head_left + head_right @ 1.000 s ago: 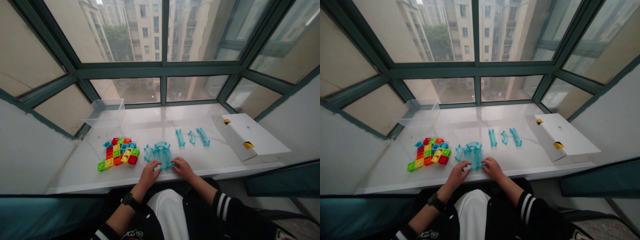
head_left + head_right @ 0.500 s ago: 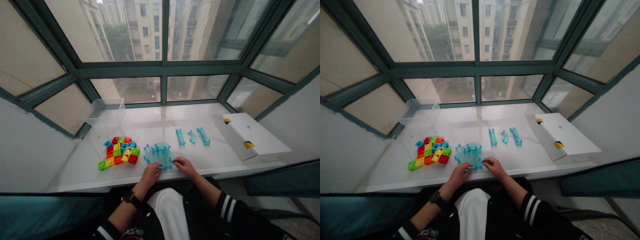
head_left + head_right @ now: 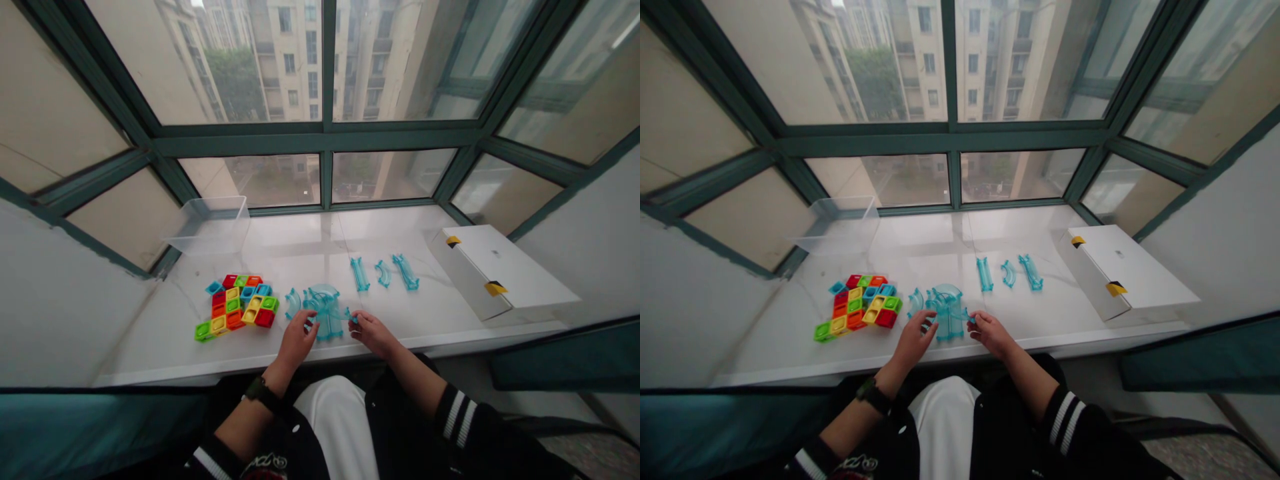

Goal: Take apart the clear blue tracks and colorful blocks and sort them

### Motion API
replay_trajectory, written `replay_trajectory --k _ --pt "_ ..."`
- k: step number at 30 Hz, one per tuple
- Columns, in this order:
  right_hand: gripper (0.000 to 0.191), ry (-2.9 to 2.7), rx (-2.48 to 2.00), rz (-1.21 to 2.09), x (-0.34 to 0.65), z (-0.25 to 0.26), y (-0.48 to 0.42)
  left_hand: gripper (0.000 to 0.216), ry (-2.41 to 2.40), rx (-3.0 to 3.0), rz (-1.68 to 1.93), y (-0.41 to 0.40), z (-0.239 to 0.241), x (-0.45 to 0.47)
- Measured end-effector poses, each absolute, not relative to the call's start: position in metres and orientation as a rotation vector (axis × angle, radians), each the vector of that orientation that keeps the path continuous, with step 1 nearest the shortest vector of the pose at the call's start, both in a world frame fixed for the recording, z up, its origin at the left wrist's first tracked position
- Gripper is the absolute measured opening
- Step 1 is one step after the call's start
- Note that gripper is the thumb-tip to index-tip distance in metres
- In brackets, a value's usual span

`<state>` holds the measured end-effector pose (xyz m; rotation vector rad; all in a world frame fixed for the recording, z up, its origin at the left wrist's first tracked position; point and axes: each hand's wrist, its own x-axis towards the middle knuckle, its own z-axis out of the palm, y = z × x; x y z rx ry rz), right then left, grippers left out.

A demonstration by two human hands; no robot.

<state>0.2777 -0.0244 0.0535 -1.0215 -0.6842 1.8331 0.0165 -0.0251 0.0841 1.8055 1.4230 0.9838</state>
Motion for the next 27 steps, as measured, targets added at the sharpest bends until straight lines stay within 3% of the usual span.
replay_trajectory --k 6,13,27 --pt "0.05 -1.003 -1.025 1.626 0.27 0.071 -0.02 0.031 1.387 1.606 0.966 -0.029 0.114 0.027" --pt "0.024 -1.695 -1.025 1.054 0.253 0.111 -0.02 0.035 1.356 1.558 0.941 -0.031 0.14 0.037" --pt "0.013 -1.801 -1.096 0.746 0.245 0.116 -0.033 0.034 1.399 1.558 0.986 -0.032 0.126 0.046"
